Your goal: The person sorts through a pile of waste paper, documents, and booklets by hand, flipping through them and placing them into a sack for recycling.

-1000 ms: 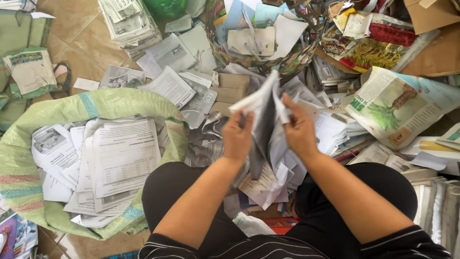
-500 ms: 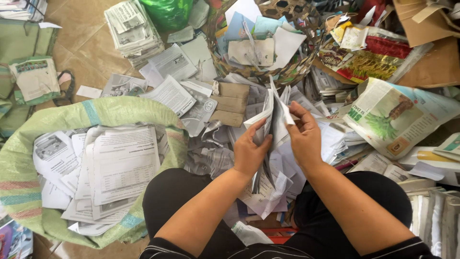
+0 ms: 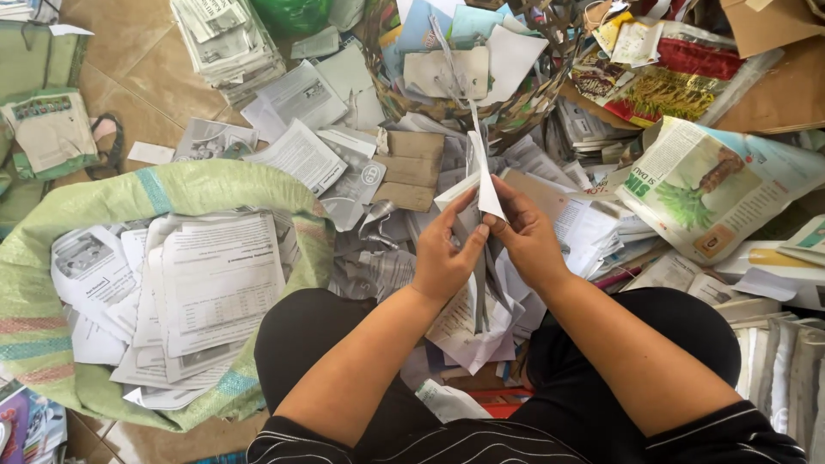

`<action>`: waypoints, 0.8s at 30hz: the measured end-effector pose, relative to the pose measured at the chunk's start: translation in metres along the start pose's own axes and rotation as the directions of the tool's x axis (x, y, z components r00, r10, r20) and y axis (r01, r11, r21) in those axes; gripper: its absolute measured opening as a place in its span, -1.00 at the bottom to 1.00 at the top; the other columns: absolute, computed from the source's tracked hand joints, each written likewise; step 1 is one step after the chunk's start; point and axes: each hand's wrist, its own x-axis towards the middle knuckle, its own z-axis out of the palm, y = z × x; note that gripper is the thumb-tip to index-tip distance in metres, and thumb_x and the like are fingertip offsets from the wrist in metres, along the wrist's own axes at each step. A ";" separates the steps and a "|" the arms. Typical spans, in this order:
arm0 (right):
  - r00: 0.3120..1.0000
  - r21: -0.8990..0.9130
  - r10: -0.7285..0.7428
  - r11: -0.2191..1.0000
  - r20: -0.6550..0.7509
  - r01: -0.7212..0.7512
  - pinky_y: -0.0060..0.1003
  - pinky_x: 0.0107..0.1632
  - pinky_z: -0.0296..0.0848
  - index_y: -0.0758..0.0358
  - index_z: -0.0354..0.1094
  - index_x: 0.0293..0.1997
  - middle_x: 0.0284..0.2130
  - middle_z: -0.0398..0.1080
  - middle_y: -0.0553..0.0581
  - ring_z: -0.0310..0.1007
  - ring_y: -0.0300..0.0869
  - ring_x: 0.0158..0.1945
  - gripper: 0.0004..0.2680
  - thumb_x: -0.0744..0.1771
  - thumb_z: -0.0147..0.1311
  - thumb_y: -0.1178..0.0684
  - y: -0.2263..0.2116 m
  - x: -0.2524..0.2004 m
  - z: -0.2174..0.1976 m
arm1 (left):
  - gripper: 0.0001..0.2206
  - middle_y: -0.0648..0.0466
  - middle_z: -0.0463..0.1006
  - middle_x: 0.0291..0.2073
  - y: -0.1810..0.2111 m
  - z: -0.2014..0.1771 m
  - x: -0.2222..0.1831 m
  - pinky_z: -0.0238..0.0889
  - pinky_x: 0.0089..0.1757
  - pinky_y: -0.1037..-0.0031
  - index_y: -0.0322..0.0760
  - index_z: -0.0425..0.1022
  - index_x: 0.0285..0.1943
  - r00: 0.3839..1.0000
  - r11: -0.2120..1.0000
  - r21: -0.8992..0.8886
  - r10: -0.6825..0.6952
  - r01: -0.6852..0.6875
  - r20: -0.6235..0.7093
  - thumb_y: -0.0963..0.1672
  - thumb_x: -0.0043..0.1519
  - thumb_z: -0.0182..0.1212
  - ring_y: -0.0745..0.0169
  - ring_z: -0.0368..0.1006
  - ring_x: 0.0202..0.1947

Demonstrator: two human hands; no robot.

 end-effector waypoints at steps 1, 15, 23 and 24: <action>1.000 0.000 0.001 1.000 0.001 -0.001 -0.30 0.38 0.21 0.32 0.10 0.46 0.31 0.29 0.13 0.26 -0.20 0.36 -0.56 0.38 0.11 0.23 0.000 0.001 -0.001 | -0.54 -0.14 0.53 0.22 -0.001 -0.001 0.001 0.25 0.22 0.46 -0.45 0.36 0.39 1.000 1.000 0.000 -0.001 0.001 -0.001 -0.21 0.28 0.23 0.15 0.44 0.26; 0.997 0.081 0.076 0.994 0.014 -0.077 -0.26 0.39 0.24 0.35 0.14 0.42 0.27 0.31 0.13 0.28 -0.18 0.36 -0.53 0.34 0.22 0.16 -0.018 0.000 -0.004 | -0.47 -0.17 0.54 0.24 0.001 -0.010 0.004 0.28 0.24 0.37 -0.37 0.38 0.40 0.997 0.989 0.147 0.022 -0.032 0.070 -0.08 0.27 0.38 0.04 0.46 0.30; 0.999 0.022 0.041 0.999 0.018 -0.041 -0.29 0.39 0.22 0.37 0.13 0.44 0.29 0.31 0.16 0.27 -0.19 0.37 -0.59 0.39 0.08 0.23 -0.014 -0.002 -0.004 | -0.51 -0.16 0.55 0.23 0.000 -0.007 0.003 0.28 0.24 0.37 -0.36 0.37 0.41 0.996 0.991 0.127 0.037 -0.046 0.077 -0.11 0.31 0.33 0.04 0.47 0.29; 0.999 0.020 0.034 0.999 0.019 -0.034 -0.29 0.40 0.21 0.38 0.12 0.44 0.30 0.30 0.16 0.26 -0.19 0.38 -0.60 0.40 0.06 0.23 -0.014 -0.003 -0.004 | -0.53 -0.16 0.55 0.23 -0.001 -0.006 0.002 0.30 0.23 0.38 -0.35 0.37 0.41 0.996 0.990 0.128 0.046 -0.055 0.071 -0.13 0.32 0.31 0.03 0.49 0.28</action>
